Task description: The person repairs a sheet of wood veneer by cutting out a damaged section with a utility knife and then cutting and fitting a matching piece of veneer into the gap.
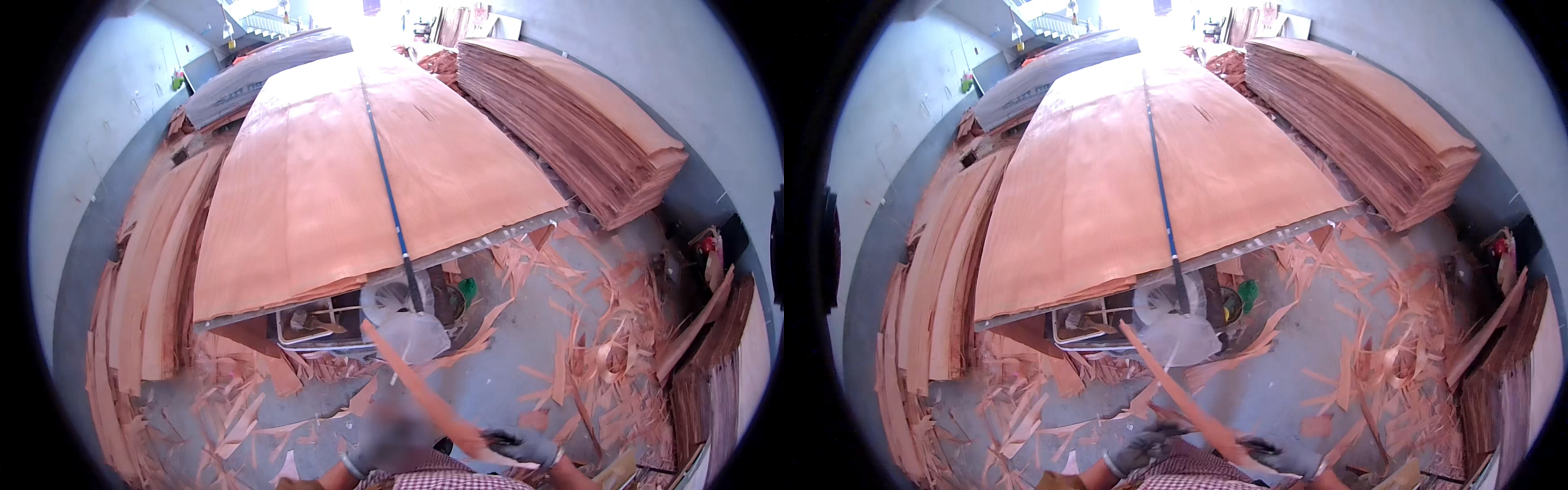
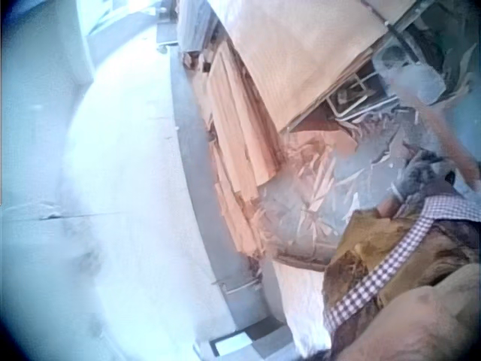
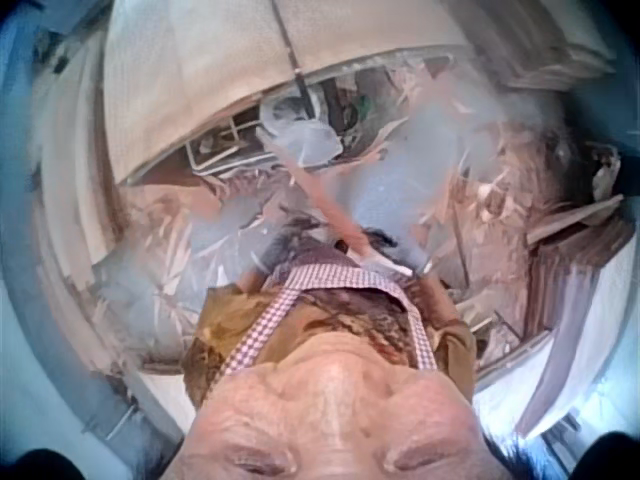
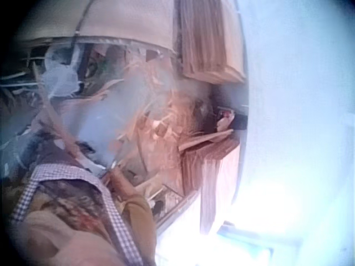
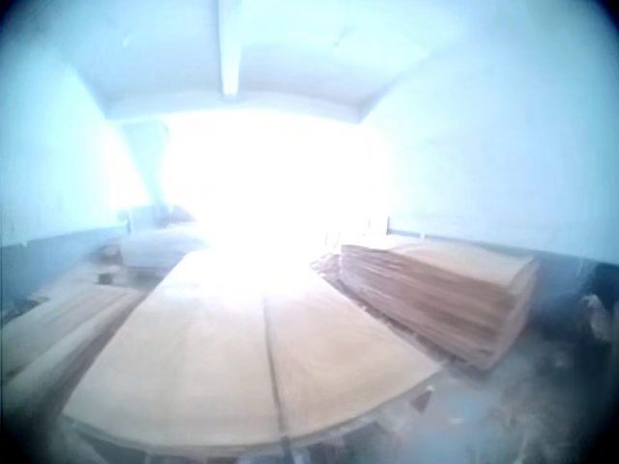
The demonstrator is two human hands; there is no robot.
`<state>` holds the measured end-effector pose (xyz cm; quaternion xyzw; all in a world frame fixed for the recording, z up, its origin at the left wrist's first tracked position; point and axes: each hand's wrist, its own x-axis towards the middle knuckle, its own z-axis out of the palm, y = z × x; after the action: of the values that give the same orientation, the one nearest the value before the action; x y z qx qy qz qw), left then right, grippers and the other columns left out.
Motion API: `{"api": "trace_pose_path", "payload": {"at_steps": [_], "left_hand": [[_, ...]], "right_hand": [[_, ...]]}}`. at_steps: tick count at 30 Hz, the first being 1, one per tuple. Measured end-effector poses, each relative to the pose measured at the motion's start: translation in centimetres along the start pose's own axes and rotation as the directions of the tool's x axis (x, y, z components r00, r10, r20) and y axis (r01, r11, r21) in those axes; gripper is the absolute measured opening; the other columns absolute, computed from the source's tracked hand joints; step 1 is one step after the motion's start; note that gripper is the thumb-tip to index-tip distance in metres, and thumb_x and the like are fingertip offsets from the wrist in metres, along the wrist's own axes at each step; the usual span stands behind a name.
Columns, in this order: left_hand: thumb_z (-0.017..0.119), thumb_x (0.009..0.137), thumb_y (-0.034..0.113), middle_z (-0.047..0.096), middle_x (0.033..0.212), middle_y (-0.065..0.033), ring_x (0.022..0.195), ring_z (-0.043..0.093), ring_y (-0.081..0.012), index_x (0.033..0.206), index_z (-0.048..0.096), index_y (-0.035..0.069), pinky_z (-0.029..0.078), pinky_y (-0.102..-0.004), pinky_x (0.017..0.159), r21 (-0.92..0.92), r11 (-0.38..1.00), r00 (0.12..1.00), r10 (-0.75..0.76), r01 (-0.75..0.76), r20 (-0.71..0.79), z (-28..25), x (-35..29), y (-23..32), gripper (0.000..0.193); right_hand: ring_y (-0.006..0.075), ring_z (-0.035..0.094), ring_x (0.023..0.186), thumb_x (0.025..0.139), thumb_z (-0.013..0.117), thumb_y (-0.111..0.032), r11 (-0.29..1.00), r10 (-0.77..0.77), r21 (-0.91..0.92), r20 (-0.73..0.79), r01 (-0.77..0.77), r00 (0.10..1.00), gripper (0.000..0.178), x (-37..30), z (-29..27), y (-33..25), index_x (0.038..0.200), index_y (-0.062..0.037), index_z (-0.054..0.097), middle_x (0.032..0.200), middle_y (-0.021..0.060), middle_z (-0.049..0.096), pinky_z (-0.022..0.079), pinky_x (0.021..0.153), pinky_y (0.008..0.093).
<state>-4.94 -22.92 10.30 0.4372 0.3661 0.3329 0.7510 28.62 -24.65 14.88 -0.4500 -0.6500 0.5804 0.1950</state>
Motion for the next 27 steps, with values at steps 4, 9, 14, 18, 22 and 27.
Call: {"api": "trace_pose_path", "payload": {"at_steps": [4,9,14,18,22,27], "left_hand": [[0.055,0.089,0.014,0.054,0.086,-0.0038,0.064,0.049,-0.0081,0.091,0.056,0.005,0.035,-0.0207,0.050,0.070,0.993,0.996,-0.093,0.092,0.009,5.3,11.1,2.3,0.010],[0.055,0.090,0.017,0.047,0.058,0.0017,0.048,0.040,-0.0072,0.081,0.057,0.006,0.031,-0.0220,0.045,0.198,0.980,0.999,-0.016,0.022,-0.035,9.3,23.4,4.6,0.014],[0.060,0.086,0.011,0.050,0.055,0.0020,0.044,0.043,-0.0070,0.078,0.060,0.008,0.032,-0.0229,0.043,-0.189,0.982,0.993,-0.020,-0.003,-0.117,15.8,36.4,12.1,0.008],[0.056,0.090,0.011,0.048,0.053,0.0027,0.044,0.041,-0.0045,0.079,0.059,0.006,0.031,-0.0204,0.041,-0.157,0.979,0.984,0.111,-0.133,-0.141,19.1,44.9,17.4,0.012],[0.054,0.091,0.012,0.045,0.050,0.0028,0.041,0.039,-0.0046,0.081,0.058,0.006,0.030,-0.0205,0.040,-0.009,0.983,0.969,0.182,-0.186,-0.165,21.8,52.6,17.8,0.013],[0.054,0.092,0.015,0.044,0.052,0.0039,0.041,0.038,-0.0039,0.081,0.057,0.006,0.027,-0.0198,0.040,-0.047,0.997,0.981,0.054,-0.063,-0.185,28.6,62.5,16.4,0.014]], "right_hand": [[0.0129,0.062,0.085,0.084,0.063,-0.010,0.995,-0.098,-0.037,-0.191,0.092,0.977,0.032,-1.5,-9.9,-2.3,0.116,-0.0074,0.061,0.095,0.0068,0.068,0.048,0.079,0.0275],[0.0093,0.058,0.089,0.086,0.060,-0.009,0.971,0.097,-0.196,-0.216,-0.140,0.972,0.037,-1.1,-20.6,-1.2,0.122,-0.0043,0.056,0.103,0.0050,0.064,0.048,0.079,0.0263],[0.0088,0.055,0.081,0.085,0.064,-0.014,0.953,0.304,0.202,-0.604,-0.227,0.737,0.035,-5.0,-33.0,4.0,0.117,-0.0012,0.058,0.094,-0.0003,0.062,0.046,0.074,0.0247],[0.0112,0.054,0.088,0.076,0.072,-0.023,0.875,0.432,0.267,-0.806,-0.404,0.405,0.048,-11.0,-42.4,11.1,0.115,-0.0016,0.056,0.099,0.0077,0.061,0.045,0.078,0.0256],[0.0132,0.054,0.089,0.074,0.073,-0.028,0.397,-0.010,-0.541,-0.810,-0.741,0.586,0.050,-16.7,-51.7,15.0,0.113,-0.0039,0.056,0.095,0.0119,0.059,0.045,0.078,0.0259],[0.0130,0.054,0.076,0.075,0.073,-0.031,0.576,0.443,0.102,-0.873,-0.811,0.205,0.040,-16.7,-67.0,20.5,0.102,-0.0037,0.062,0.084,0.0076,0.059,0.046,0.070,0.0254]]}}
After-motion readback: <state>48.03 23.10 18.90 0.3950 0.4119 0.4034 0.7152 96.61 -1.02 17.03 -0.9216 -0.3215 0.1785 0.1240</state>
